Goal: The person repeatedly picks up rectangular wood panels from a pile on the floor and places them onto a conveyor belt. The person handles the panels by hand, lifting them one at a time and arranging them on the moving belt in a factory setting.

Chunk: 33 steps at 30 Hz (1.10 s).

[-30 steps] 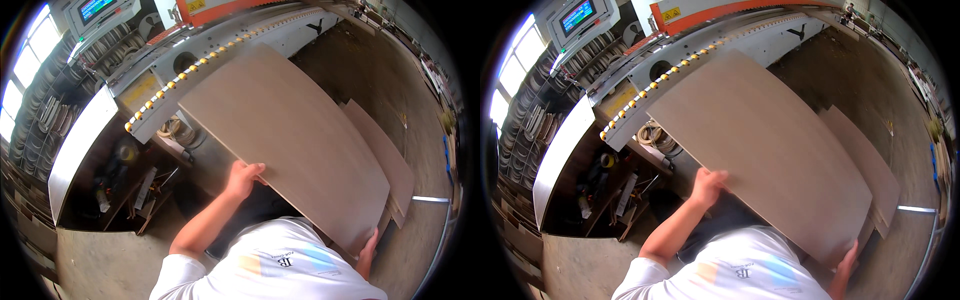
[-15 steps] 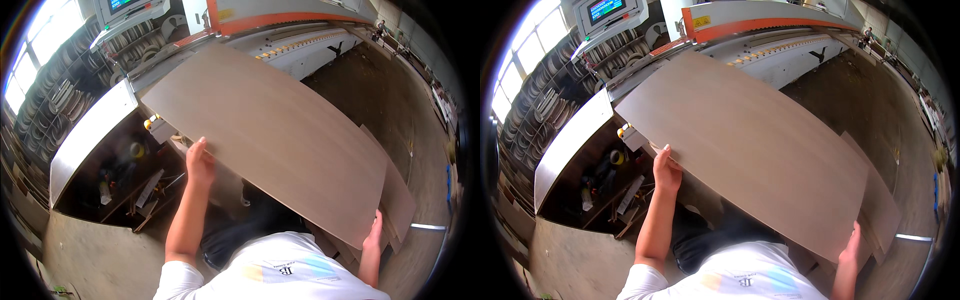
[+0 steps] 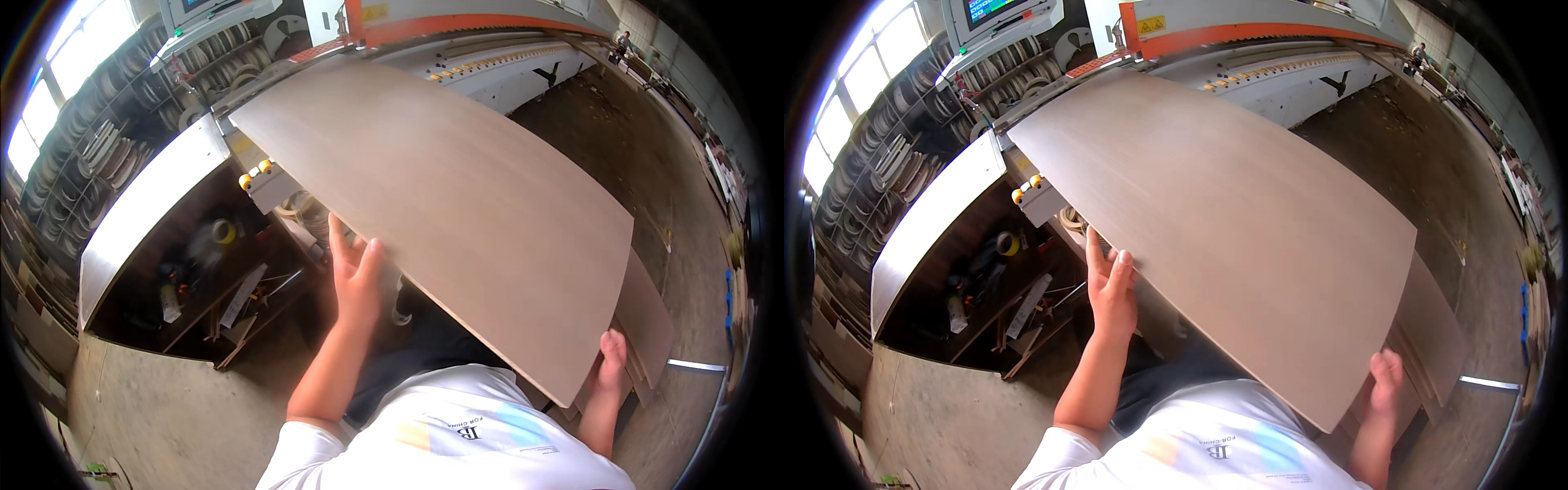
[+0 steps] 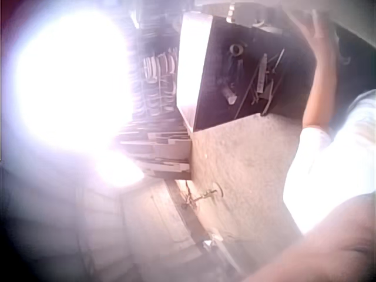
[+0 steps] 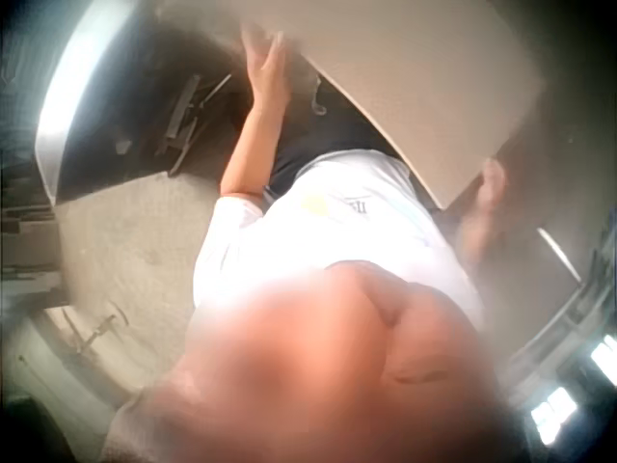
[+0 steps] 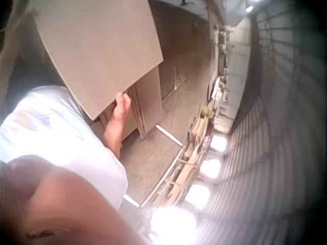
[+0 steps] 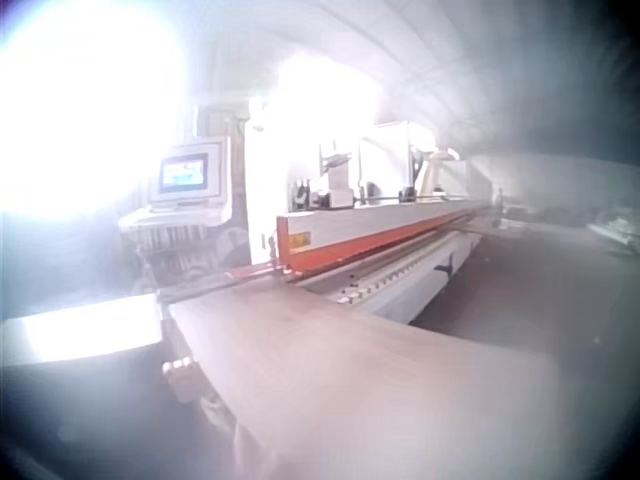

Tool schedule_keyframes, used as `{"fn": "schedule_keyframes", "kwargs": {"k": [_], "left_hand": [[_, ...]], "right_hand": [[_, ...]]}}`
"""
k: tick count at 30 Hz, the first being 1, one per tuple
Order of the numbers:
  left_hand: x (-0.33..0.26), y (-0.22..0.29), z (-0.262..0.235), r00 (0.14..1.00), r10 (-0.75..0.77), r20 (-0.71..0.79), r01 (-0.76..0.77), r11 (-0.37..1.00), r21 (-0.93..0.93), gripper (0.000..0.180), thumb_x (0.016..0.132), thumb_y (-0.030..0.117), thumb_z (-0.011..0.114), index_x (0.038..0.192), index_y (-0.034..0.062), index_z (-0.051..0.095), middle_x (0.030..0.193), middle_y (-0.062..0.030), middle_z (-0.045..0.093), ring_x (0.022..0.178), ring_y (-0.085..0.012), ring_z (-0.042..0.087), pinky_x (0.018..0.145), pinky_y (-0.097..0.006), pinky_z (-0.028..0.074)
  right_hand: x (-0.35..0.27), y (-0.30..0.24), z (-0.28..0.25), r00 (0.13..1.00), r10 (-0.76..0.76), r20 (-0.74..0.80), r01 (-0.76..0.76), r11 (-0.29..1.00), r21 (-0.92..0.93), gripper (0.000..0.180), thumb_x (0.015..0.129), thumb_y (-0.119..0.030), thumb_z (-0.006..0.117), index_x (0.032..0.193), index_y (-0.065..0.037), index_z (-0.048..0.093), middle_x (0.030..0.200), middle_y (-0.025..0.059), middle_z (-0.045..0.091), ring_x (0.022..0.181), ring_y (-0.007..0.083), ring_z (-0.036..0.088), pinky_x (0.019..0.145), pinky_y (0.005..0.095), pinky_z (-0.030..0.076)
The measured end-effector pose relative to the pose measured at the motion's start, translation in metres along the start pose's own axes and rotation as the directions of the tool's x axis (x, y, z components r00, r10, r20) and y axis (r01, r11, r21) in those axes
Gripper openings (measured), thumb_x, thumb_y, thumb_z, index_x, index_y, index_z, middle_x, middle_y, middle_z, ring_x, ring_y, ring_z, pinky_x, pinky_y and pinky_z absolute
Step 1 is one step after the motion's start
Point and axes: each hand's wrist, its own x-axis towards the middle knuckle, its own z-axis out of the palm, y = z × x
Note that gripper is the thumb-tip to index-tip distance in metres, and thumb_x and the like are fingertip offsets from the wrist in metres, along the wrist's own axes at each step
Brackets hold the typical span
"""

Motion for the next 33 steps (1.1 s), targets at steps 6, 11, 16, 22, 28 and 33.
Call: {"fn": "schedule_keyframes", "kwargs": {"k": [6, 11, 16, 22, 28, 33], "left_hand": [[-0.027, 0.010, -0.004, 1.000, 0.023, 0.007, -0.024, 0.995, 0.098, 0.098, 0.102, 0.023, 0.065, 0.169, 0.0000, -0.003, 0.107, -0.0047, 0.066, 0.090, -0.0080, 0.052, 0.080, -0.025, 0.040], [-0.024, 0.018, -0.021, 0.999, 0.019, -0.039, -0.016, 0.996, 0.082, 0.096, 0.101, 0.019, 0.065, 0.169, -0.0014, 0.000, 0.108, -0.0047, 0.066, 0.088, -0.0081, 0.052, 0.079, -0.024, 0.040], [-0.018, 0.023, -0.011, 0.998, 0.047, -0.049, -0.043, 0.997, 0.069, 0.096, 0.100, 0.017, 0.064, 0.168, -0.0025, -0.001, 0.125, -0.0115, 0.067, 0.095, -0.0100, 0.059, 0.086, -0.025, 0.044], [-0.007, 0.015, -0.006, 0.999, -0.011, 0.031, 0.009, 0.998, 0.060, 0.096, 0.100, 0.009, 0.063, 0.168, -0.0017, -0.004, 0.138, -0.0118, 0.063, 0.102, -0.0124, 0.061, 0.090, -0.026, 0.046], [0.011, -0.007, 0.016, 0.996, -0.020, 0.088, 0.018, 1.000, 0.024, 0.097, 0.101, 0.006, 0.064, 0.168, -0.0009, -0.006, 0.142, -0.0121, 0.061, 0.108, -0.0140, 0.061, 0.095, -0.030, 0.048], [0.035, -0.027, 0.046, 0.985, -0.045, 0.167, 0.049, 0.999, -0.022, 0.098, 0.106, 0.009, 0.063, 0.167, 0.0001, -0.013, 0.112, -0.0090, 0.066, 0.088, -0.0111, 0.059, 0.078, -0.026, 0.050]], "right_hand": [[0.002, -0.015, 0.096, 0.898, -0.059, 0.436, -0.020, 0.984, 0.175, 0.042, 0.094, -0.038, 0.082, 0.099, 0.004, 0.073, 0.086, 0.0132, 0.076, 0.067, 0.0190, 0.070, 0.055, 0.0293, 0.054], [-0.001, -0.002, 0.121, 0.860, -0.123, 0.495, -0.001, 0.970, 0.242, 0.039, 0.091, -0.034, 0.086, 0.087, 0.003, 0.073, 0.077, 0.0135, 0.074, 0.055, 0.0172, 0.067, 0.044, 0.0287, 0.049], [0.001, 0.006, 0.119, 0.879, -0.147, 0.453, 0.025, 0.964, 0.263, 0.040, 0.090, -0.037, 0.087, 0.086, 0.000, 0.074, 0.080, 0.0113, 0.075, 0.060, 0.0171, 0.069, 0.049, 0.0293, 0.053], [0.013, 0.028, 0.098, 0.929, -0.170, 0.328, 0.086, 0.963, 0.254, 0.039, 0.088, -0.041, 0.089, 0.090, -0.004, 0.076, 0.098, 0.0046, 0.078, 0.091, 0.0151, 0.073, 0.082, 0.0323, 0.059], [0.039, 0.032, 0.077, 0.951, -0.166, 0.261, 0.090, 0.956, 0.280, 0.038, 0.092, -0.039, 0.085, 0.109, -0.006, 0.075, 0.113, 0.0057, 0.076, 0.103, 0.0171, 0.073, 0.089, 0.0346, 0.060], [0.072, 0.030, 0.058, 0.973, -0.155, 0.171, 0.099, 0.949, 0.299, 0.038, 0.101, -0.034, 0.075, 0.124, -0.005, 0.069, 0.125, 0.0087, 0.072, 0.112, 0.0199, 0.071, 0.094, 0.0362, 0.060]]}}
